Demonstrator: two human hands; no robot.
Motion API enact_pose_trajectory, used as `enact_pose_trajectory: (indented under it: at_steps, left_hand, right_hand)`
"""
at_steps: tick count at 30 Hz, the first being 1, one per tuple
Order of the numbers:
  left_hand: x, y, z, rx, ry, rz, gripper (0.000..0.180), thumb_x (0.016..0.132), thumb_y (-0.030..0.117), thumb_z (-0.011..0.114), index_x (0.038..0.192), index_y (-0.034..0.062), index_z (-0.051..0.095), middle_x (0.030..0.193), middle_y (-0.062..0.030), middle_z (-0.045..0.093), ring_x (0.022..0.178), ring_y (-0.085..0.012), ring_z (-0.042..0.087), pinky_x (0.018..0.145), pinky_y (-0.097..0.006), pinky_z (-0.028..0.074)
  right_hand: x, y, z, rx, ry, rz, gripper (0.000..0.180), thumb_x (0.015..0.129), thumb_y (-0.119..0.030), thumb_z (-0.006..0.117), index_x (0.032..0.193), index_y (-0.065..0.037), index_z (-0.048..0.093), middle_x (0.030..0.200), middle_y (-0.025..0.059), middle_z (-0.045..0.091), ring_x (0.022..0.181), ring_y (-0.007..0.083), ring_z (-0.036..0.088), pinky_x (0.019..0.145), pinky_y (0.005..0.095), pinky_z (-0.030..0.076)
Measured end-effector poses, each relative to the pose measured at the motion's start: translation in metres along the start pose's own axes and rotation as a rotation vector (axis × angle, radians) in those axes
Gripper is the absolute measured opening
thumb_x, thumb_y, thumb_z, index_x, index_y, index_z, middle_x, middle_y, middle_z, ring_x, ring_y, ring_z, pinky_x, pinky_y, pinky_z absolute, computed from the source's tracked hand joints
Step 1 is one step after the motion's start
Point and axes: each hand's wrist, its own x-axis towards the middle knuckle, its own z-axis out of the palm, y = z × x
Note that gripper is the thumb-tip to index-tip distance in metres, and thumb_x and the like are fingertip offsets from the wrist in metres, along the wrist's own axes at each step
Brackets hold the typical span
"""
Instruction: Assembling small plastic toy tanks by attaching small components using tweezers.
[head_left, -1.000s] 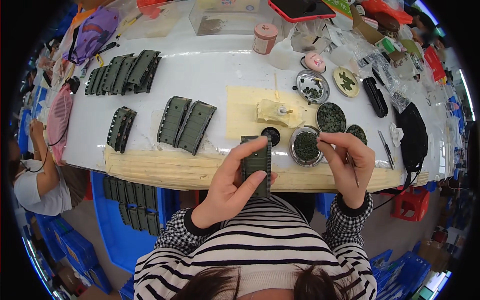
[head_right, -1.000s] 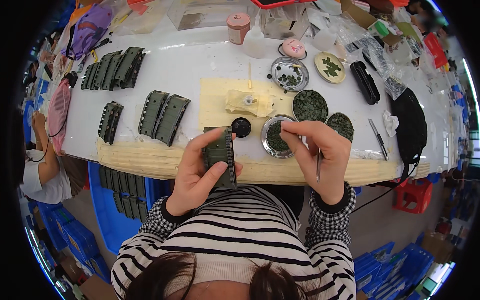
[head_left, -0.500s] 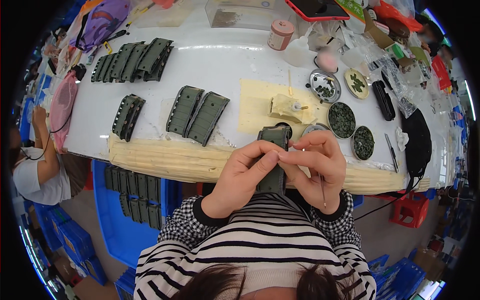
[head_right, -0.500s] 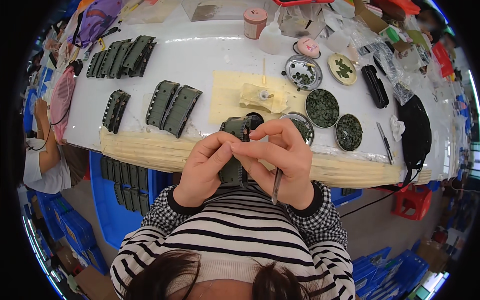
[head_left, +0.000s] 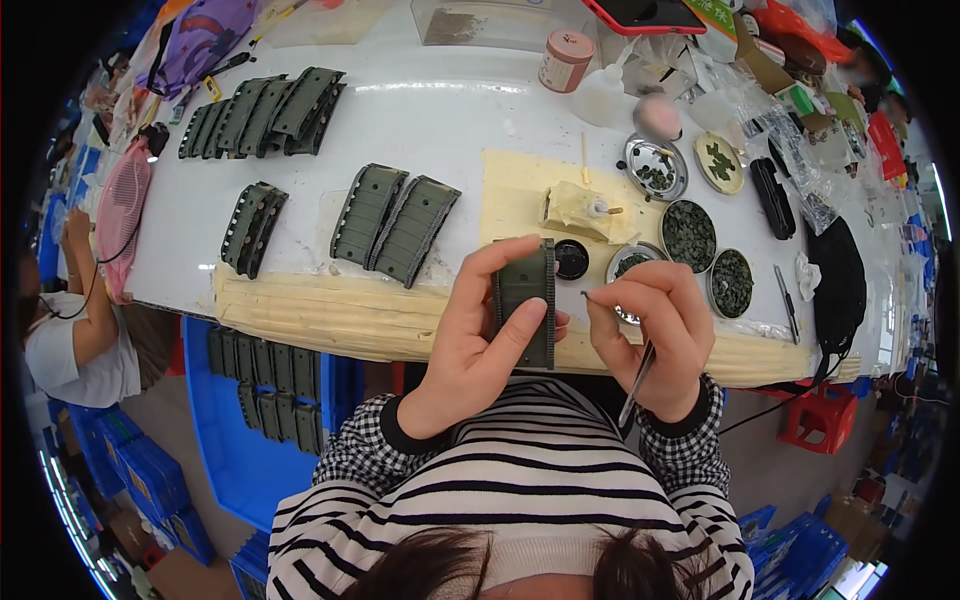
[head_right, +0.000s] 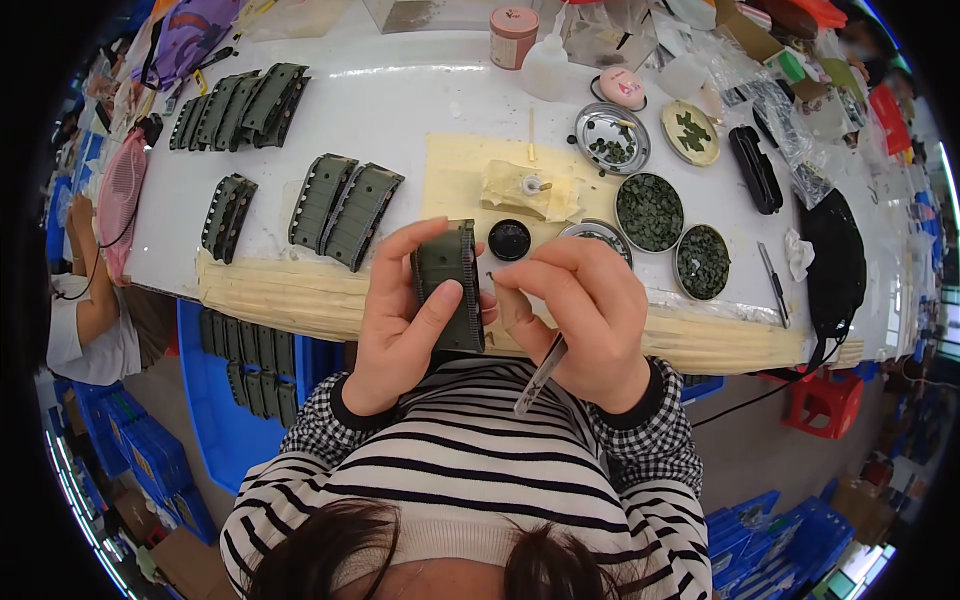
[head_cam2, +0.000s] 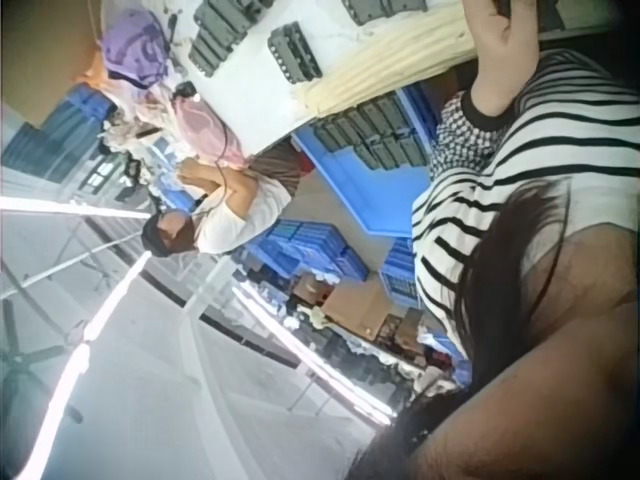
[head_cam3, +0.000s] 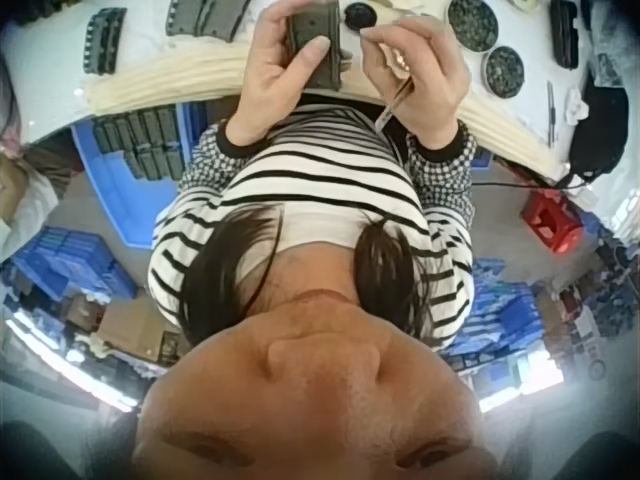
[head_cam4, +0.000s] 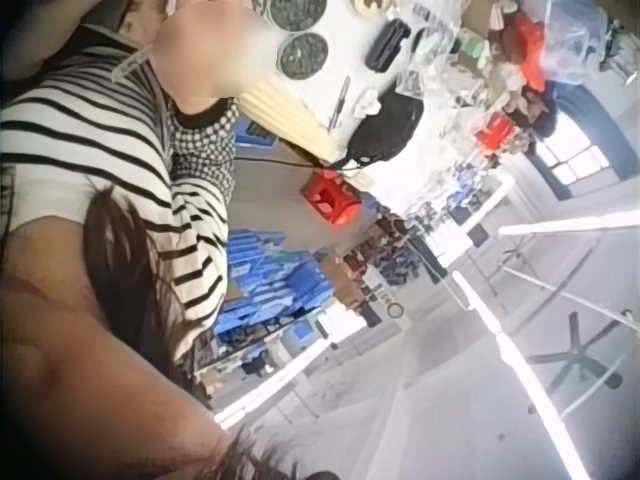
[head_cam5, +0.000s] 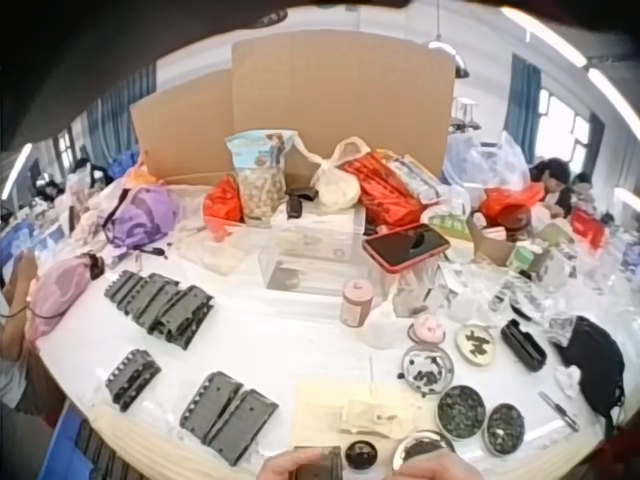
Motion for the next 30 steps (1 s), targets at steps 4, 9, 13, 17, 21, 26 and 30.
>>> enact_pose_trajectory:
  at_steps: [4,9,13,17,21,26,30]
  left_hand:
    - [0.000,-0.006,-0.001,0.141,-0.009,0.141,0.063,0.094,-0.003,0.049,0.149,0.0056,0.020,0.126,-0.0137,0.052,0.108,-0.0158,0.055,0.091,-0.028,0.049]
    - [-0.004,-0.006,-0.005,0.427,-0.060,0.154,0.065,0.092,-0.005,0.051,0.148,0.0005,0.019,0.123,-0.0131,0.052,0.106,-0.0146,0.056,0.091,-0.025,0.045]
    - [-0.004,-0.010,-0.002,0.443,0.006,0.186,0.064,0.089,-0.003,0.057,0.146,0.0007,0.028,0.114,-0.0139,0.060,0.096,-0.0142,0.060,0.082,-0.024,0.047]
    - [-0.003,-0.013,-0.001,0.486,0.044,0.226,0.063,0.086,-0.003,0.061,0.143,0.0030,0.036,0.110,-0.0154,0.063,0.089,-0.0168,0.064,0.076,-0.025,0.049]
    - [-0.002,-0.015,-0.001,0.551,0.035,0.304,0.062,0.084,-0.005,0.063,0.141,0.0036,0.039,0.112,-0.0181,0.063,0.089,-0.0222,0.067,0.076,-0.027,0.050]
    - [-0.002,-0.016,-0.001,0.549,0.045,0.318,0.062,0.083,-0.006,0.063,0.141,0.0034,0.040,0.112,-0.0191,0.063,0.092,-0.0249,0.067,0.077,-0.028,0.050]
    - [-0.003,-0.015,-0.001,0.570,0.008,0.309,0.062,0.085,-0.007,0.060,0.141,0.0004,0.036,0.113,-0.0177,0.062,0.096,-0.0214,0.064,0.081,-0.027,0.049]
  right_hand:
    - [0.009,0.011,-0.001,-0.073,0.003,-0.045,0.028,0.061,0.002,0.076,0.085,-0.005,0.065,0.081,0.0067,0.058,0.066,0.0227,0.058,0.055,0.0308,0.046]
    - [0.013,0.011,0.000,-0.126,-0.088,-0.102,0.027,0.064,-0.003,0.076,0.088,-0.005,0.064,0.082,0.0049,0.059,0.065,0.0204,0.057,0.058,0.0299,0.045]
    - [0.014,0.012,-0.001,-0.151,-0.109,-0.142,0.027,0.065,-0.005,0.075,0.090,-0.005,0.064,0.083,0.0038,0.059,0.065,0.0193,0.057,0.058,0.0294,0.044]
    - [0.014,0.012,-0.002,-0.173,-0.125,-0.152,0.026,0.066,-0.004,0.073,0.090,-0.004,0.064,0.084,0.0039,0.059,0.067,0.0191,0.057,0.059,0.0296,0.044]
    - [0.016,0.010,-0.007,-0.202,-0.173,-0.180,0.024,0.067,-0.005,0.070,0.090,-0.003,0.064,0.084,0.0045,0.059,0.069,0.0188,0.058,0.061,0.0298,0.045]
    - [0.016,0.009,-0.009,-0.243,-0.199,-0.218,0.025,0.068,-0.005,0.069,0.092,-0.001,0.063,0.087,0.0061,0.059,0.070,0.0188,0.059,0.064,0.0298,0.046]
    - [0.016,0.007,-0.010,-0.263,-0.229,-0.217,0.027,0.068,-0.006,0.068,0.093,0.000,0.063,0.089,0.0072,0.059,0.070,0.0192,0.059,0.065,0.0300,0.046]
